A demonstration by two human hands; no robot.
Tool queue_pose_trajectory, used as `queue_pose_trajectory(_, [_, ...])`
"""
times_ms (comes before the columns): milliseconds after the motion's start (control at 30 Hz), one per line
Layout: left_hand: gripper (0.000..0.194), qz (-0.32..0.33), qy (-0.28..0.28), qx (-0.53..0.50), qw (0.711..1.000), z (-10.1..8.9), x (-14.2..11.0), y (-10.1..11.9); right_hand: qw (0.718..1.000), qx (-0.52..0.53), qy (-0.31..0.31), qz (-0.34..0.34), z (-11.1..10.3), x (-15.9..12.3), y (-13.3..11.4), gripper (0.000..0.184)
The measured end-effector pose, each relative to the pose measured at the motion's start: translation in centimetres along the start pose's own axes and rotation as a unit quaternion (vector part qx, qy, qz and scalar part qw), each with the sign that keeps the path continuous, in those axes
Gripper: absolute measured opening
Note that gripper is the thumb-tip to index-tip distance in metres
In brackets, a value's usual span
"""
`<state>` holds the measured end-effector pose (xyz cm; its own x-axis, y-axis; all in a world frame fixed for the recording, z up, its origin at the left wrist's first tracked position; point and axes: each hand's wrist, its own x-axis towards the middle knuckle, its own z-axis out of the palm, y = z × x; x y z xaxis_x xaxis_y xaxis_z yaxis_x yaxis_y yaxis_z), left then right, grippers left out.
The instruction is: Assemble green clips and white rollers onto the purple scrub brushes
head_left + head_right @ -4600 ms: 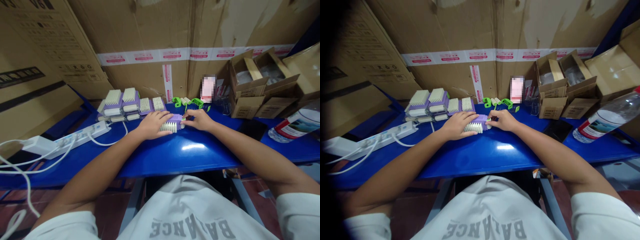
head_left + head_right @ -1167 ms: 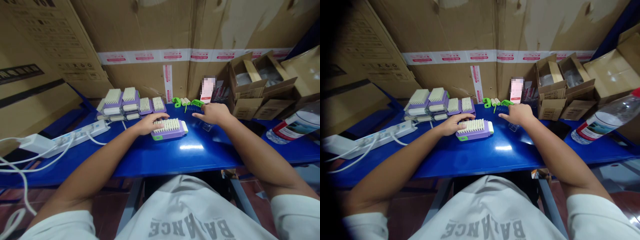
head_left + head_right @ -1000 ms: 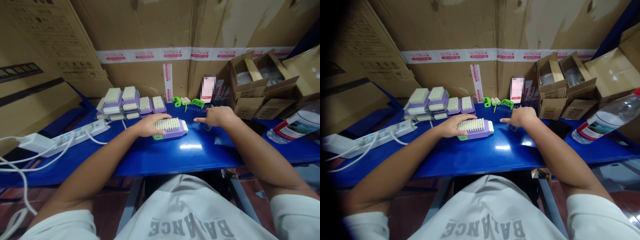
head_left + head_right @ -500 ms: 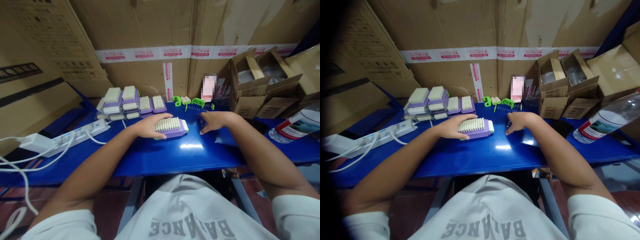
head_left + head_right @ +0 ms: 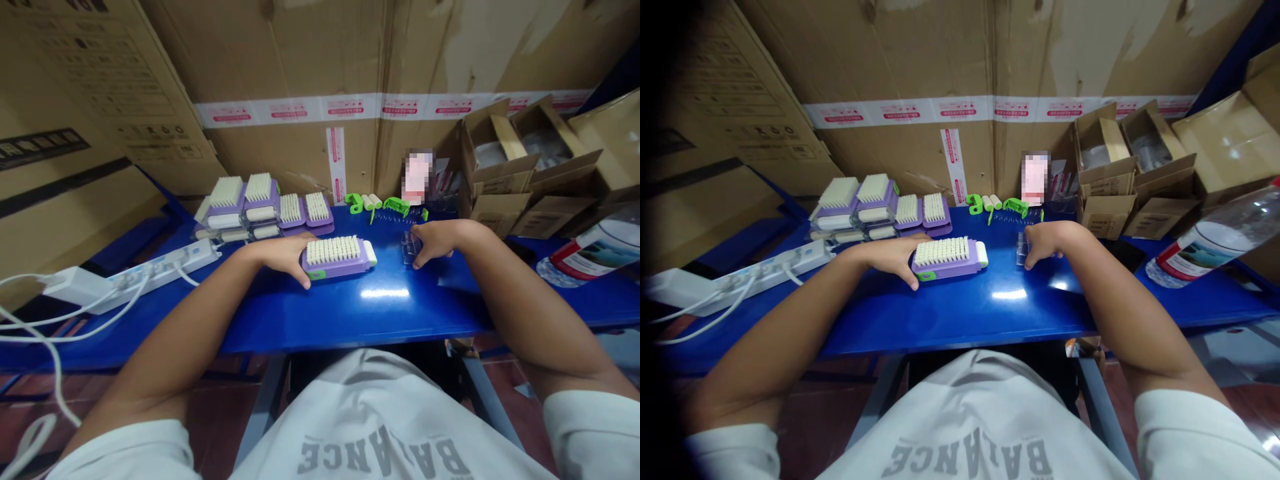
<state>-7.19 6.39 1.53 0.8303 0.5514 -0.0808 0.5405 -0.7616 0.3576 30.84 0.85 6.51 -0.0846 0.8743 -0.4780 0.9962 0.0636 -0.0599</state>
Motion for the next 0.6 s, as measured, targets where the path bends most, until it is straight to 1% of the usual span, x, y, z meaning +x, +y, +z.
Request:
queue_pose_trajectory(67, [0.101, 0.019, -0.002, -0.020, 1.000, 0.20, 0.22, 0.05, 1.000, 0.002, -0.007, 0.007, -0.06, 0.12, 0.50, 0.069])
queue_pose_trajectory(200, [0.106, 0.033, -0.001, -0.056, 0.998, 0.51, 0.34, -0.12, 0.999, 0.013, -0.033, 0.023, -0.14, 0.40, 1.05, 0.090])
queue_pose_trajectory(300, [0.103, 0.024, -0.003, -0.054, 0.998, 0.59, 0.24, -0.23, 0.998, 0.027, -0.046, 0.017, -0.13, 0.53, 0.97, 0.090])
queue_pose_trajectory(433, [0.098, -0.003, -0.010, -0.049, 0.999, 0.64, 0.21, -0.16, 0.998, 0.049, -0.046, 0.001, -0.09, 0.63, 0.81, 0.092])
queue_pose_trajectory(600, [0.095, -0.035, -0.002, -0.045, 0.998, 0.72, 0.26, 0.36, 0.996, 0.080, -0.043, -0.024, -0.09, 0.57, 0.68, 0.092])
